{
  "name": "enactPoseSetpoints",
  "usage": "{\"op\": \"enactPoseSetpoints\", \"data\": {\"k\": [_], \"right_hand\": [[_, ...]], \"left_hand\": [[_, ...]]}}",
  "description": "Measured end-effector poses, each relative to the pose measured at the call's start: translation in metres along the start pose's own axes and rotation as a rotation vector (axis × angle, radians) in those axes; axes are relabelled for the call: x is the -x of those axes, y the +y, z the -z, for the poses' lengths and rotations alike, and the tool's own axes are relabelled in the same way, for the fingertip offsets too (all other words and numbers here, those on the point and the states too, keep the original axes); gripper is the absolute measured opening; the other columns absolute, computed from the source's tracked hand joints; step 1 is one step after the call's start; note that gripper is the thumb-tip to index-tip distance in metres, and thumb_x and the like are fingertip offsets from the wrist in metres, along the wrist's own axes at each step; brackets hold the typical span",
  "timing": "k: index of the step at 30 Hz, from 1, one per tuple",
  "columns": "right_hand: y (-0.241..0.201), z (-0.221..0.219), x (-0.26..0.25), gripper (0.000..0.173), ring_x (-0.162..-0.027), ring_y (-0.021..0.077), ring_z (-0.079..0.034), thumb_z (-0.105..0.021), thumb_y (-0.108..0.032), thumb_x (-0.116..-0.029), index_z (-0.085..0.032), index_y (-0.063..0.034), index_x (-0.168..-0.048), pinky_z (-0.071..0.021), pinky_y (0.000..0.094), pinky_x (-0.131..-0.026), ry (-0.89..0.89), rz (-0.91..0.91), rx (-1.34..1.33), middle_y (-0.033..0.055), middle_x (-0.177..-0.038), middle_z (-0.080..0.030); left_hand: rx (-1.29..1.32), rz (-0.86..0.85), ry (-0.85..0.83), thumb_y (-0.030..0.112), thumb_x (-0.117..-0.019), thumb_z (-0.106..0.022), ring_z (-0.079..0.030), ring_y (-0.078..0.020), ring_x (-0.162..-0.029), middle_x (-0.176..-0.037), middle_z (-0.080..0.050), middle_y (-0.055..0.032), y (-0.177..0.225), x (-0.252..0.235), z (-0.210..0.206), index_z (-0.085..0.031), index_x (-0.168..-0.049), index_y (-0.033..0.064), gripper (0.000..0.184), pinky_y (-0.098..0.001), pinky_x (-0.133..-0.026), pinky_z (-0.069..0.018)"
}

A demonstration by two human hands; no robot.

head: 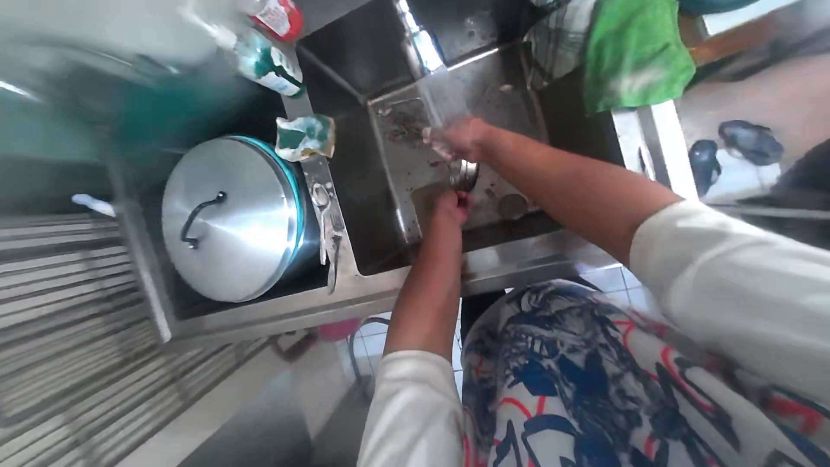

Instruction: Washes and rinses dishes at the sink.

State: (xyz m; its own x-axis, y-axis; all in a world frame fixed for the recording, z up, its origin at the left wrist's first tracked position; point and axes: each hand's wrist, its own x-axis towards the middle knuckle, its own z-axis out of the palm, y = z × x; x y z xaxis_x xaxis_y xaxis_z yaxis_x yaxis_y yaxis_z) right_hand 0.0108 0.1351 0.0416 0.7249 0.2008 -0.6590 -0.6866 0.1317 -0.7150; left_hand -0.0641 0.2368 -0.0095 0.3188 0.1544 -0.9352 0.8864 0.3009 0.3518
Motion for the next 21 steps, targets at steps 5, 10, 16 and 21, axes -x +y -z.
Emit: {"op": "enactPoseSetpoints", "data": {"k": [5,10,16,21], "right_hand": [[-0.005,0.033,0.006,0.043,-0.106,0.0350,-0.067,-0.068,-0.002,-0.0935,-0.056,0.0071,-0.133,-0.0558,0.0538,-0.093,0.129,0.111,0.541,0.0261,-0.122,-0.063],[-0.015,0.065,0.007,0.025,-0.107,0.0364,-0.068,-0.062,-0.016,-0.1000,-0.069,-0.0009,-0.119,-0.0526,0.0610,-0.094,0.267,0.275,0.802,0.0205,-0.113,-0.070],[-0.067,0.042,0.022,0.054,-0.117,0.0256,-0.067,-0.058,-0.043,-0.1053,-0.055,-0.0060,-0.145,-0.0522,0.0463,-0.104,0.326,0.461,0.538,0.0161,-0.129,-0.068],[-0.077,0.011,0.014,0.041,-0.103,0.0200,-0.068,-0.059,-0.042,-0.1042,-0.065,-0.0068,-0.125,-0.0540,0.0429,-0.095,0.298,0.483,0.666,0.0092,-0.111,-0.070]], "left_hand": [[-0.276,-0.179,0.004,0.004,-0.1030,-0.045,-0.051,-0.0120,-0.058,-0.076,-0.052,-0.0054,-0.009,0.008,-0.011,-0.053,-0.107,0.0002,0.010,-0.0250,-0.056,-0.0496],[-0.739,-0.412,0.149,0.016,-0.1040,-0.052,-0.068,-0.0300,-0.089,-0.111,-0.066,-0.0234,-0.005,0.024,-0.013,-0.055,-0.132,-0.0060,0.036,-0.0459,-0.080,-0.0580],[-1.029,-0.613,0.209,0.015,-0.1015,-0.056,-0.067,-0.0359,-0.117,-0.132,-0.063,-0.0251,0.002,0.028,-0.011,-0.036,-0.154,-0.0002,0.058,-0.0527,-0.098,-0.0555],[-1.181,-0.710,0.236,0.016,-0.1054,-0.048,-0.065,-0.0359,-0.121,-0.129,-0.064,-0.0256,0.008,0.030,-0.011,-0.036,-0.152,-0.0014,0.051,-0.0510,-0.102,-0.0528]]}}
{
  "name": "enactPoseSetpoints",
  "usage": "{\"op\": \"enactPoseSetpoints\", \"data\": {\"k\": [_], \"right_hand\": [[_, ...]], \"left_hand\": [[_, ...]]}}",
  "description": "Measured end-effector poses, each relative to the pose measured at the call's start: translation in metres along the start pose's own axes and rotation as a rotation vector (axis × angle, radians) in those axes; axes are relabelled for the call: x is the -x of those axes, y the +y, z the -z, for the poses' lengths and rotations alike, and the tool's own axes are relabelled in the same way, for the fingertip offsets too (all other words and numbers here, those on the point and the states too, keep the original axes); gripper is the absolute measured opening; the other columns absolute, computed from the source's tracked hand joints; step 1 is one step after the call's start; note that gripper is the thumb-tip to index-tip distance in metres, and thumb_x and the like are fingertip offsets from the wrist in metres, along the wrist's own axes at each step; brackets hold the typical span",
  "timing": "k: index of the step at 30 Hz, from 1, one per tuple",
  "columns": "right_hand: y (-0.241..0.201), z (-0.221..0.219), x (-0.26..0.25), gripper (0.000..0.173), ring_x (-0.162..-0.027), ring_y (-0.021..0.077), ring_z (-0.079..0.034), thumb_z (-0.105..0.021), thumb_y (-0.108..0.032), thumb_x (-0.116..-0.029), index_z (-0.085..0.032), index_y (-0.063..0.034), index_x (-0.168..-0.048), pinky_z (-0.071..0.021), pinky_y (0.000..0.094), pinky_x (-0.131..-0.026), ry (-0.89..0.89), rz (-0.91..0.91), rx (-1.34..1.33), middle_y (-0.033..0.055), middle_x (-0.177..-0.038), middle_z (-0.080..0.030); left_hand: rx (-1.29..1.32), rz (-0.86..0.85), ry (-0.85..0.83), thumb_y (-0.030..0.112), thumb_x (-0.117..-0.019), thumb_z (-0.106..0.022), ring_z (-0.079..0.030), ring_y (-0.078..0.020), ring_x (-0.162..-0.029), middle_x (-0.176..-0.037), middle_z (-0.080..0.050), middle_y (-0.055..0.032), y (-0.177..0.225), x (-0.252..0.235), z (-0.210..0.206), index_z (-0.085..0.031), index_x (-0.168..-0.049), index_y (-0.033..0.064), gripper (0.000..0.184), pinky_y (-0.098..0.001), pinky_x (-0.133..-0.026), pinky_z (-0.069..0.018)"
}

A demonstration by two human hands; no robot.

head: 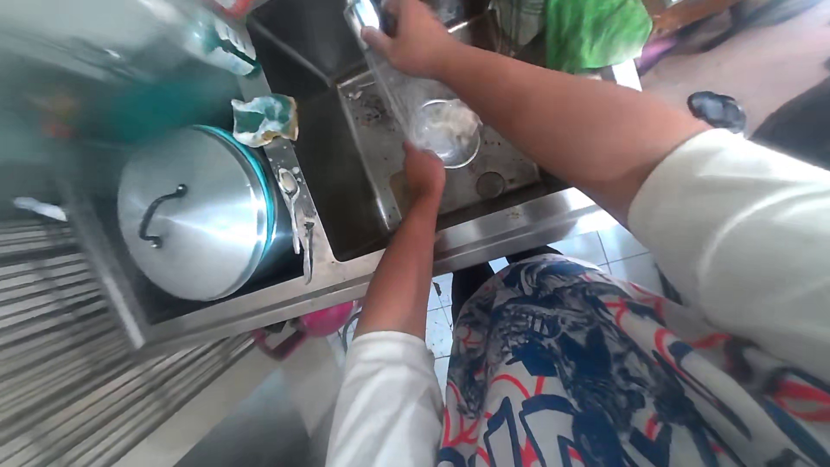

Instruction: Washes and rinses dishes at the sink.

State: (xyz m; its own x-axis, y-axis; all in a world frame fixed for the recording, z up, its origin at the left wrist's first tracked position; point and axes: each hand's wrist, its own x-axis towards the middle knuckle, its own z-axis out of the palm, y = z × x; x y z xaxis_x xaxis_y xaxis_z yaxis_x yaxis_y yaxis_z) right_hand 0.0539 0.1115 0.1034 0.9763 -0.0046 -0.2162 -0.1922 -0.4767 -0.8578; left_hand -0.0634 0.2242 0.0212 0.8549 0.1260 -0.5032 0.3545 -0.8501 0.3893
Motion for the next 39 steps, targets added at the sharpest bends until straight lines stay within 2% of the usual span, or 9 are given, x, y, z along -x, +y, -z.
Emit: {"op": "enactPoseSetpoints", "data": {"k": [10,14,19,21,22,24,26,29,39], "right_hand": [[-0.004,-0.014,-0.026,0.039,-0.123,0.0298,-0.062,-0.060,-0.033,-0.1030,-0.064,-0.0058,-0.131,-0.0472,0.0553,-0.104,-0.058,-0.056,0.143,0.0150,-0.126,-0.068],[0.026,-0.019,-0.028,0.048,-0.119,0.0259,-0.065,-0.071,-0.028,-0.0972,-0.058,-0.0019,-0.136,-0.0510,0.0461,-0.105,-0.016,-0.060,-0.008,0.0161,-0.126,-0.068],[0.045,-0.054,-0.007,0.031,-0.074,0.0130,-0.068,-0.062,-0.006,-0.0981,-0.057,-0.0022,-0.128,-0.0595,0.0282,-0.069,-0.205,-0.451,-0.467,0.0078,-0.096,-0.068],[0.038,-0.066,-0.007,0.025,-0.060,0.0076,-0.062,-0.065,-0.025,-0.1027,-0.062,-0.0046,-0.117,-0.0535,0.0224,-0.055,-0.186,-0.475,-0.378,0.0025,-0.083,-0.066],[0.032,-0.069,-0.006,0.035,-0.066,0.0077,-0.059,-0.063,-0.040,-0.1038,-0.066,-0.0061,-0.115,-0.0504,0.0250,-0.060,-0.172,-0.433,-0.237,0.0017,-0.088,-0.066],[0.027,-0.067,-0.006,0.051,-0.113,0.0233,-0.065,-0.055,-0.047,-0.1060,-0.066,-0.0019,-0.126,-0.0513,0.0446,-0.099,-0.208,-0.347,-0.016,0.0140,-0.124,-0.067],[0.032,-0.063,-0.009,0.048,-0.126,0.0323,-0.061,-0.060,-0.038,-0.1036,-0.063,0.0022,-0.130,-0.0475,0.0530,-0.106,-0.185,-0.303,0.045,0.0206,-0.133,-0.064],[0.037,-0.039,-0.020,0.049,-0.126,0.0333,-0.060,-0.061,-0.021,-0.1010,-0.050,0.0019,-0.143,-0.0488,0.0525,-0.104,-0.142,-0.306,0.075,0.0217,-0.139,-0.059],[0.008,0.008,-0.039,0.021,-0.072,0.0114,-0.058,-0.051,-0.016,-0.1067,-0.065,-0.0016,-0.108,-0.0529,0.0303,-0.068,0.063,-0.191,-0.184,0.0062,-0.091,-0.061]], "left_hand": [[-0.184,-0.090,-0.044,0.017,-0.1082,-0.039,-0.068,-0.0375,-0.116,-0.123,-0.067,-0.0261,-0.005,-0.005,0.010,-0.036,-0.150,-0.0017,0.046,-0.0531,-0.097,-0.0548],[-0.173,-0.084,-0.047,0.019,-0.1074,-0.041,-0.069,-0.0387,-0.113,-0.121,-0.068,-0.0248,-0.011,-0.011,0.017,-0.038,-0.149,0.0015,0.045,-0.0574,-0.092,-0.0559],[-0.090,-0.070,-0.056,0.017,-0.1055,-0.046,-0.067,-0.0385,-0.116,-0.125,-0.066,-0.0244,-0.016,-0.019,0.025,-0.042,-0.147,0.0015,0.044,-0.0583,-0.096,-0.0544],[-0.049,-0.079,-0.050,0.016,-0.1042,-0.048,-0.068,-0.0373,-0.113,-0.124,-0.066,-0.0250,-0.018,-0.023,0.029,-0.043,-0.145,-0.0010,0.044,-0.0553,-0.095,-0.0553],[-0.003,-0.073,-0.058,0.015,-0.1039,-0.050,-0.071,-0.0356,-0.106,-0.122,-0.066,-0.0253,-0.019,-0.026,0.031,-0.044,-0.144,-0.0025,0.044,-0.0529,-0.092,-0.0577],[0.114,-0.013,-0.090,0.014,-0.1048,-0.049,-0.073,-0.0273,-0.087,-0.113,-0.068,-0.0220,-0.021,-0.030,0.035,-0.046,-0.141,-0.0035,0.040,-0.0443,-0.079,-0.0620],[0.289,0.078,-0.123,0.016,-0.1078,-0.045,-0.070,-0.0168,-0.068,-0.096,-0.067,-0.0141,-0.021,-0.035,0.036,-0.052,-0.129,-0.0044,0.030,-0.0330,-0.065,-0.0616],[0.628,0.280,-0.171,0.016,-0.1086,-0.041,-0.062,-0.0126,-0.059,-0.080,-0.060,-0.0076,-0.019,-0.042,0.036,-0.054,-0.117,-0.0032,0.025,-0.0273,-0.059,-0.0573],[1.581,0.672,-0.323,0.021,-0.1072,-0.041,-0.049,-0.0063,-0.047,-0.063,-0.048,0.0008,-0.024,-0.054,0.008,-0.048,-0.084,0.0132,0.025,-0.0164,-0.046,-0.0469]]}}
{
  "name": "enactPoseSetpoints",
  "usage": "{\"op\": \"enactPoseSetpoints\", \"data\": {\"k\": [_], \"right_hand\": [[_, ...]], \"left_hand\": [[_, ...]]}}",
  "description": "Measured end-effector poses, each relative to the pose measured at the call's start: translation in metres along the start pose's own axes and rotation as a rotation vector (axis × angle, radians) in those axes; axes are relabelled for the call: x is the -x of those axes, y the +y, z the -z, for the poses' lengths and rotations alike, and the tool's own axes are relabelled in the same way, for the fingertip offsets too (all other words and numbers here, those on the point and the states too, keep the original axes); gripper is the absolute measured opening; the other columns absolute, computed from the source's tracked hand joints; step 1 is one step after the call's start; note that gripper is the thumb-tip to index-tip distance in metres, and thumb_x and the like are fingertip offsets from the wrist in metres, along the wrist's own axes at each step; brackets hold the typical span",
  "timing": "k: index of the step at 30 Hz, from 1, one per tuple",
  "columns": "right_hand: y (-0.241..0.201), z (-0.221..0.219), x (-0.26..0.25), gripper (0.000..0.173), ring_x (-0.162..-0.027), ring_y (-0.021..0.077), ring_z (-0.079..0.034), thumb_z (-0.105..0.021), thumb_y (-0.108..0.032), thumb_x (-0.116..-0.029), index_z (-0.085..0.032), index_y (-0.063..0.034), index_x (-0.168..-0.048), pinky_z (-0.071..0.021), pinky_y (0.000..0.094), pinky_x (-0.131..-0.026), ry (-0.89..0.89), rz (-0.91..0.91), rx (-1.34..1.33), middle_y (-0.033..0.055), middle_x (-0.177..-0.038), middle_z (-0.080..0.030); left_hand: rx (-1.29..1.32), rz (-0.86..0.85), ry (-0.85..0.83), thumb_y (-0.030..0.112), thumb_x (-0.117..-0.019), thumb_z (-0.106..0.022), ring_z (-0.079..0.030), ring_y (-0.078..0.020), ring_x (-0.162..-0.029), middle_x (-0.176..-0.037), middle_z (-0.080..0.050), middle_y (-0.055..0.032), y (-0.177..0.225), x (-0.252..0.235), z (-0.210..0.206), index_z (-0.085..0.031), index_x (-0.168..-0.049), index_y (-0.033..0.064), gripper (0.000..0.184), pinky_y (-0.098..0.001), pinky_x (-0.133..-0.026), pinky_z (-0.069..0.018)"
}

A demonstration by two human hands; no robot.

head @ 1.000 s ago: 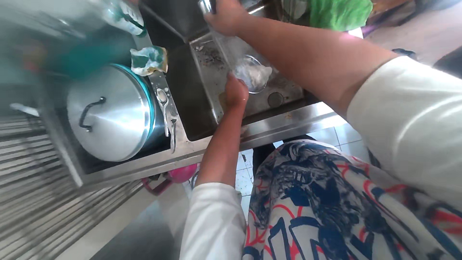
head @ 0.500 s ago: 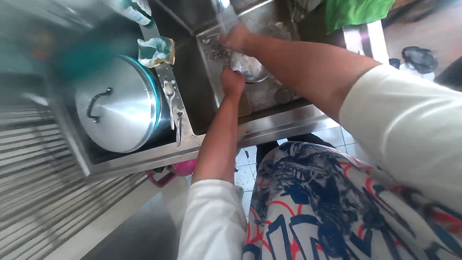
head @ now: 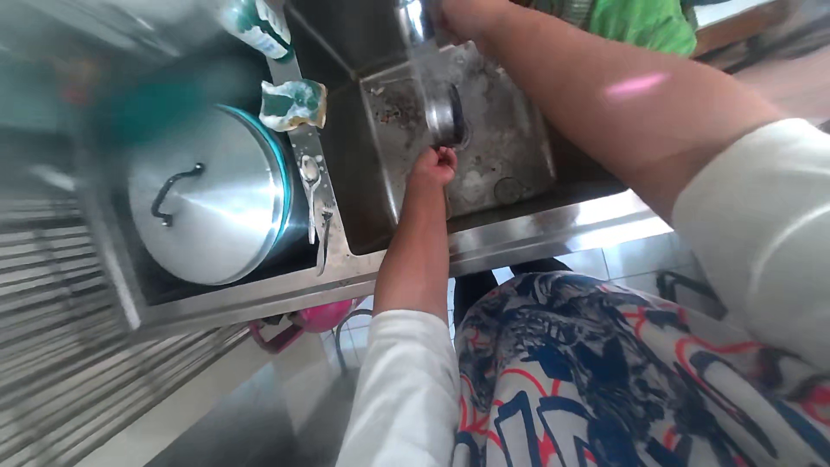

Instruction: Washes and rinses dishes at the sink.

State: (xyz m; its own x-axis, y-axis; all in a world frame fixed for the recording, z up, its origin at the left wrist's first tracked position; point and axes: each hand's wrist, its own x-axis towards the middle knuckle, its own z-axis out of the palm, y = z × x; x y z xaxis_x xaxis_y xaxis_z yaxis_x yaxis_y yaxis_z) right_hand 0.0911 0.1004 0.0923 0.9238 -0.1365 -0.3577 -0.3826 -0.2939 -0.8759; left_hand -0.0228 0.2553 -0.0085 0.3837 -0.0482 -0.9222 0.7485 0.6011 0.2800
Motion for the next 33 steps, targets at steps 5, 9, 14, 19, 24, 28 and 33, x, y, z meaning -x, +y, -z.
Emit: {"op": "enactPoseSetpoints", "data": {"k": [5,9,14,19,24,28,33], "right_hand": [[-0.008,-0.014,0.000,0.027,-0.086,0.0176,-0.066,-0.047,-0.016,-0.1092,-0.067,0.0018,-0.106,-0.0570,0.0364,-0.079,-0.010,0.072,-0.189,0.0124,-0.096,-0.066],[0.009,-0.017,0.009,0.044,-0.086,0.0188,-0.065,-0.035,-0.036,-0.1121,-0.065,-0.0043,-0.120,-0.0545,0.0391,-0.076,0.075,-0.135,-0.222,0.0103,-0.103,-0.066],[0.080,-0.015,0.062,0.048,-0.079,0.0264,-0.067,-0.059,-0.044,-0.1034,-0.065,0.0003,-0.121,-0.0566,0.0501,-0.077,-0.078,-0.226,0.123,0.0172,-0.099,-0.068],[0.131,-0.030,0.079,0.052,-0.081,0.0285,-0.072,-0.061,-0.046,-0.1024,-0.065,0.0034,-0.119,-0.0597,0.0507,-0.079,-0.154,-0.399,0.138,0.0191,-0.098,-0.071],[0.147,-0.047,0.086,0.038,-0.066,0.0159,-0.066,-0.043,-0.030,-0.1108,-0.061,0.0024,-0.123,-0.0579,0.0333,-0.064,-0.267,-0.594,0.037,0.0121,-0.091,-0.070],[0.165,-0.052,0.088,0.039,-0.065,0.0155,-0.066,-0.045,-0.032,-0.1115,-0.060,0.0023,-0.124,-0.0576,0.0321,-0.064,-0.284,-0.635,0.031,0.0118,-0.089,-0.069],[0.180,-0.052,0.084,0.037,-0.065,0.0161,-0.063,-0.050,-0.029,-0.1090,-0.059,0.0025,-0.126,-0.0561,0.0327,-0.064,-0.284,-0.695,0.032,0.0120,-0.089,-0.066]], "left_hand": [[0.091,0.041,-0.067,0.022,-0.1077,-0.038,-0.046,-0.0047,-0.042,-0.059,-0.047,0.0014,0.006,0.008,-0.004,-0.046,-0.083,0.0140,0.027,-0.0147,-0.040,-0.0438],[0.005,0.040,-0.088,0.023,-0.1078,-0.040,-0.049,-0.0045,-0.046,-0.069,-0.051,-0.0003,0.004,0.012,0.005,-0.052,-0.096,0.0107,0.021,-0.0146,-0.043,-0.0462],[-0.517,-0.299,0.223,0.015,-0.1082,-0.040,-0.056,-0.0144,-0.058,-0.078,-0.056,-0.0079,-0.015,0.017,-0.001,-0.055,-0.115,-0.0004,0.022,-0.0282,-0.056,-0.0526],[-0.848,-0.494,0.325,0.007,-0.1005,-0.054,-0.070,-0.0273,-0.078,-0.109,-0.065,-0.0229,-0.018,0.016,0.004,-0.040,-0.143,-0.0007,0.046,-0.0422,-0.067,-0.0611],[-0.947,-0.373,0.295,0.016,-0.1054,-0.048,-0.071,-0.0245,-0.080,-0.107,-0.067,-0.0210,-0.020,0.022,0.015,-0.042,-0.141,-0.0034,0.041,-0.0393,-0.071,-0.0614],[-0.898,-0.296,0.283,0.011,-0.1038,-0.049,-0.069,-0.0218,-0.070,-0.097,-0.067,-0.0191,-0.027,0.013,0.027,-0.046,-0.136,-0.0038,0.036,-0.0354,-0.063,-0.0602],[-0.958,-0.122,0.238,0.020,-0.1091,-0.042,-0.063,-0.0172,-0.073,-0.097,-0.064,-0.0146,-0.027,0.005,0.031,-0.055,-0.129,-0.0046,0.034,-0.0313,-0.067,-0.0556]]}}
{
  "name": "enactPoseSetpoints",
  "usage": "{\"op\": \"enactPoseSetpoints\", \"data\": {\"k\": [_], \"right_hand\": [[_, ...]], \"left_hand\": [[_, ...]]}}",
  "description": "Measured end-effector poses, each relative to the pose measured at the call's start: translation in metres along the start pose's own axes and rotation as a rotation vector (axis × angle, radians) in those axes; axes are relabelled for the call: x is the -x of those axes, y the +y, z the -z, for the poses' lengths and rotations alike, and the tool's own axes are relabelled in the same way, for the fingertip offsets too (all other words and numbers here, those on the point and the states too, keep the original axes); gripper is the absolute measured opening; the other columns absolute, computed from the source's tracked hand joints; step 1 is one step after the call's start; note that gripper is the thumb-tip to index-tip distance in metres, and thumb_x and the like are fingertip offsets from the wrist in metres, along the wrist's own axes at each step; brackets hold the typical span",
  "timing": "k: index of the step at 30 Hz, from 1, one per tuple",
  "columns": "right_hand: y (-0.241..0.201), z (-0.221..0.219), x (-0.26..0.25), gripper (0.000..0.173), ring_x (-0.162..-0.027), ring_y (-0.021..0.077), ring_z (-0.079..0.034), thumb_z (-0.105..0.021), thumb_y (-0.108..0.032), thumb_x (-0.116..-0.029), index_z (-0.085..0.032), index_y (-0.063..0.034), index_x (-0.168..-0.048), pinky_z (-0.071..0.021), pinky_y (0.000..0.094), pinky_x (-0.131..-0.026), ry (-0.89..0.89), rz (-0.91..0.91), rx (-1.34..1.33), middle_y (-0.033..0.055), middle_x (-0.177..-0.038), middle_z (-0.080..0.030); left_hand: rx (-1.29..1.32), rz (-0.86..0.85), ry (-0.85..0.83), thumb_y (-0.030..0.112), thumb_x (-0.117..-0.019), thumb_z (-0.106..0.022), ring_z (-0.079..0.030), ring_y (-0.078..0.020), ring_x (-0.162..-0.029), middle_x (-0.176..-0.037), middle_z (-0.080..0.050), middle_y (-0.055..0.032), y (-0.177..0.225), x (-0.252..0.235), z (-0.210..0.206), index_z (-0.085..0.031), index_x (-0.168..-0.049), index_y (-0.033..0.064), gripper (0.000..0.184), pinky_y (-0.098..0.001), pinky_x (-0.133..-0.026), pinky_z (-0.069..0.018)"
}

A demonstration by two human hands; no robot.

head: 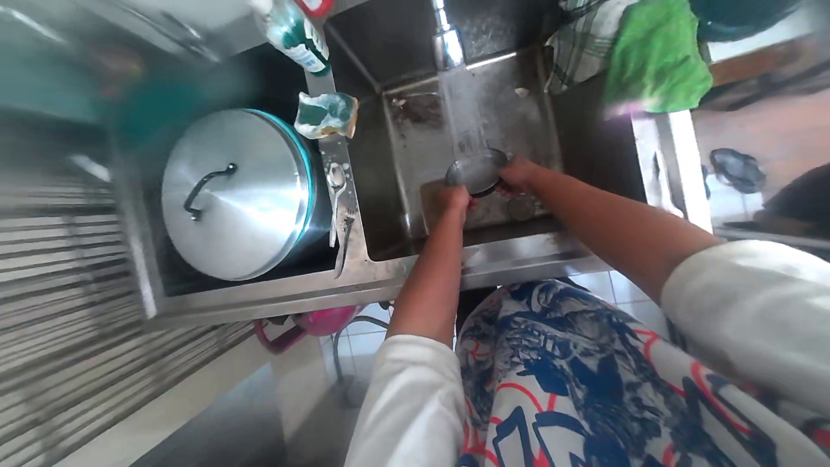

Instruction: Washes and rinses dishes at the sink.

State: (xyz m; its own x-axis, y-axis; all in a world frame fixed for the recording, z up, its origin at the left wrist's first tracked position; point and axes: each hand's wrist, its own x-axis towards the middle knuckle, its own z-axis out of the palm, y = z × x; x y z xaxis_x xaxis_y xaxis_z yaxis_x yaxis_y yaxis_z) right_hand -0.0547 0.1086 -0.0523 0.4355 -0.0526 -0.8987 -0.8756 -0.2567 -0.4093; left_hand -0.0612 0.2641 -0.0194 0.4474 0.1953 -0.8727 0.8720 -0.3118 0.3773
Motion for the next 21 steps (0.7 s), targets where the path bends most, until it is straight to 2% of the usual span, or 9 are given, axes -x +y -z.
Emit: {"op": "enactPoseSetpoints", "data": {"k": [2,5,10,11,13,15,16,18,21], "right_hand": [[-0.013,0.001,0.007,0.032,-0.063,0.0140,-0.059,-0.047,-0.023,-0.1084,-0.058,0.0016,-0.125,-0.0526,0.0301,-0.060,0.018,-0.028,0.025,0.0102,-0.088,-0.063],[-0.066,0.002,0.028,0.031,-0.069,0.0142,-0.054,-0.046,-0.018,-0.1079,-0.056,-0.0004,-0.131,-0.0483,0.0314,-0.065,0.077,0.030,0.111,0.0105,-0.097,-0.062],[-0.165,0.000,0.065,0.032,-0.099,0.0325,-0.063,-0.056,-0.015,-0.1035,-0.060,0.0085,-0.125,-0.0506,0.0523,-0.088,0.175,0.295,0.330,0.0243,-0.119,-0.062],[-0.170,-0.002,0.064,0.032,-0.101,0.0339,-0.062,-0.057,-0.015,-0.1032,-0.060,0.0090,-0.125,-0.0503,0.0537,-0.090,0.175,0.308,0.326,0.0253,-0.121,-0.062],[-0.162,-0.004,0.051,0.029,-0.090,0.0272,-0.058,-0.055,-0.017,-0.1044,-0.061,0.0052,-0.123,-0.0492,0.0476,-0.082,0.165,0.305,0.280,0.0192,-0.112,-0.060],[-0.146,-0.001,0.044,0.031,-0.096,0.0294,-0.062,-0.053,-0.015,-0.1059,-0.061,0.0063,-0.127,-0.0501,0.0486,-0.089,0.133,0.266,0.276,0.0223,-0.118,-0.063],[-0.136,0.000,0.040,0.030,-0.091,0.0272,-0.062,-0.053,-0.016,-0.1059,-0.062,0.0056,-0.125,-0.0516,0.0461,-0.085,0.137,0.230,0.260,0.0203,-0.113,-0.063],[-0.111,-0.001,0.030,0.027,-0.068,0.0172,-0.050,-0.052,-0.021,-0.1056,-0.061,0.0005,-0.119,-0.0462,0.0360,-0.064,0.147,0.167,0.150,0.0086,-0.090,-0.053],[-0.078,0.000,0.019,0.026,-0.056,0.0134,-0.048,-0.053,-0.027,-0.1041,-0.062,-0.0026,-0.106,-0.0453,0.0324,-0.054,0.174,0.134,0.049,0.0034,-0.075,-0.052]], "left_hand": [[0.015,0.022,-0.029,0.022,-0.1103,-0.039,-0.062,-0.0174,-0.076,-0.100,-0.063,-0.0144,0.005,-0.002,0.001,-0.055,-0.130,-0.0034,0.036,-0.0316,-0.069,-0.0543],[0.146,-0.015,0.019,0.021,-0.1091,-0.043,-0.064,-0.0196,-0.078,-0.104,-0.062,-0.0165,0.031,0.001,0.014,-0.053,-0.133,-0.0031,0.036,-0.0331,-0.070,-0.0573],[0.186,-0.212,0.176,0.019,-0.1071,-0.045,-0.065,-0.0157,-0.067,-0.089,-0.064,-0.0113,0.102,0.016,0.057,-0.056,-0.123,-0.0028,0.029,-0.0293,-0.062,-0.0578],[0.168,-0.232,0.201,0.020,-0.1070,-0.045,-0.066,-0.0157,-0.066,-0.087,-0.065,-0.0109,0.109,0.019,0.062,-0.057,-0.122,-0.0027,0.029,-0.0295,-0.061,-0.0581],[0.158,-0.239,0.221,0.018,-0.1062,-0.046,-0.066,-0.0161,-0.064,-0.087,-0.064,-0.0114,0.111,0.020,0.063,-0.056,-0.122,-0.0032,0.028,-0.0299,-0.060,-0.0590],[0.166,-0.221,0.217,0.020,-0.1060,-0.048,-0.066,-0.0162,-0.063,-0.085,-0.065,-0.0118,0.100,0.013,0.054,-0.055,-0.124,-0.0034,0.030,-0.0299,-0.059,-0.0591],[0.185,-0.205,0.205,0.020,-0.1065,-0.048,-0.065,-0.0167,-0.063,-0.086,-0.064,-0.0125,0.091,0.011,0.047,-0.055,-0.124,-0.0044,0.031,-0.0308,-0.060,-0.0580],[0.203,-0.169,0.188,0.019,-0.1064,-0.047,-0.065,-0.0171,-0.065,-0.087,-0.064,-0.0125,0.072,0.008,0.033,-0.056,-0.120,-0.0043,0.029,-0.0316,-0.061,-0.0585],[0.219,-0.137,0.172,0.017,-0.1064,-0.046,-0.066,-0.0192,-0.070,-0.092,-0.065,-0.0146,0.053,0.009,0.016,-0.058,-0.119,-0.0046,0.028,-0.0340,-0.065,-0.0586]]}}
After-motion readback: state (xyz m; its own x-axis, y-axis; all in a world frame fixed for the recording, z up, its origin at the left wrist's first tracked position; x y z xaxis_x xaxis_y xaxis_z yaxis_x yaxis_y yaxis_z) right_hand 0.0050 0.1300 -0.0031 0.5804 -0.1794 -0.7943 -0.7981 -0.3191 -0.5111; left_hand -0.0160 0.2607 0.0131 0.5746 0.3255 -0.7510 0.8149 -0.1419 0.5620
